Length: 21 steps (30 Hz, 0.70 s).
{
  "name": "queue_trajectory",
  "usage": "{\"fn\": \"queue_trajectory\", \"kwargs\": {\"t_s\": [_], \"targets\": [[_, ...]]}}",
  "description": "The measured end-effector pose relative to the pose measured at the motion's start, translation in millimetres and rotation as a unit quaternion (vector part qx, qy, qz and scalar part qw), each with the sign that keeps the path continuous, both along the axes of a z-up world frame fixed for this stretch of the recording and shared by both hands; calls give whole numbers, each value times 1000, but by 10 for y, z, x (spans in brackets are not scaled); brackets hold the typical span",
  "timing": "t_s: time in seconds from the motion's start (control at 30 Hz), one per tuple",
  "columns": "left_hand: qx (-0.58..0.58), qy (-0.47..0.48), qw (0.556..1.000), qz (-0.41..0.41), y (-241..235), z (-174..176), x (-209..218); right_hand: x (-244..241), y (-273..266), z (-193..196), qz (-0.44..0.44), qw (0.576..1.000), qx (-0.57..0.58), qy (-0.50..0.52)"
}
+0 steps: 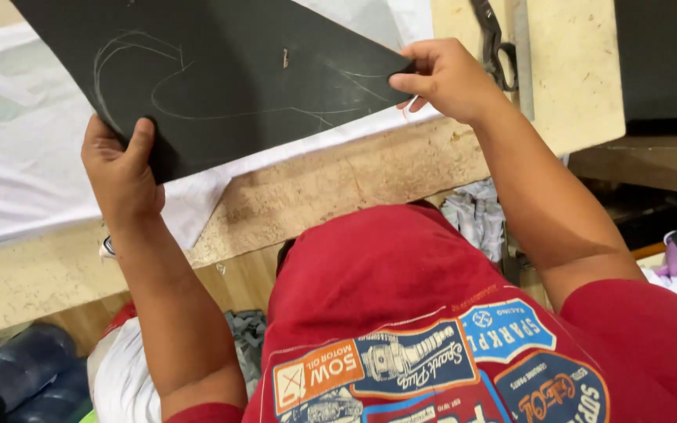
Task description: Cutting out garment pieces from printed fabric using scissors, tailor's chalk, and a template.
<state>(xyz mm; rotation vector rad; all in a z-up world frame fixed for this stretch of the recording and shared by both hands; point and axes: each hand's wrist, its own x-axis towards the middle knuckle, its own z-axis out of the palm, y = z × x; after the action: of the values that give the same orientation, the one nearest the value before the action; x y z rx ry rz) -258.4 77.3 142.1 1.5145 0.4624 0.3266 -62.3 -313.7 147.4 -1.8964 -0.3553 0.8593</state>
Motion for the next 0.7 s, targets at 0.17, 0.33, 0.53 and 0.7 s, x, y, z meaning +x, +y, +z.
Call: {"fn": "queue_trajectory", "kwargs": {"t_s": [0.17, 0.33, 0.53, 0.7], "targets": [[17, 4, 1000, 7, 73, -492, 39, -95, -197, -388, -33, 998, -57, 2], [97, 119, 988, 34, -83, -548, 40, -58, -160, -404, -64, 990, -125, -19], [268, 173, 945, 78, -107, -821, 1, -12, -114, -542, -38, 982, -183, -38], [316, 221, 918, 94, -204, -927, -96, -77, -119, -540, 1, 970, -232, -70]]}}
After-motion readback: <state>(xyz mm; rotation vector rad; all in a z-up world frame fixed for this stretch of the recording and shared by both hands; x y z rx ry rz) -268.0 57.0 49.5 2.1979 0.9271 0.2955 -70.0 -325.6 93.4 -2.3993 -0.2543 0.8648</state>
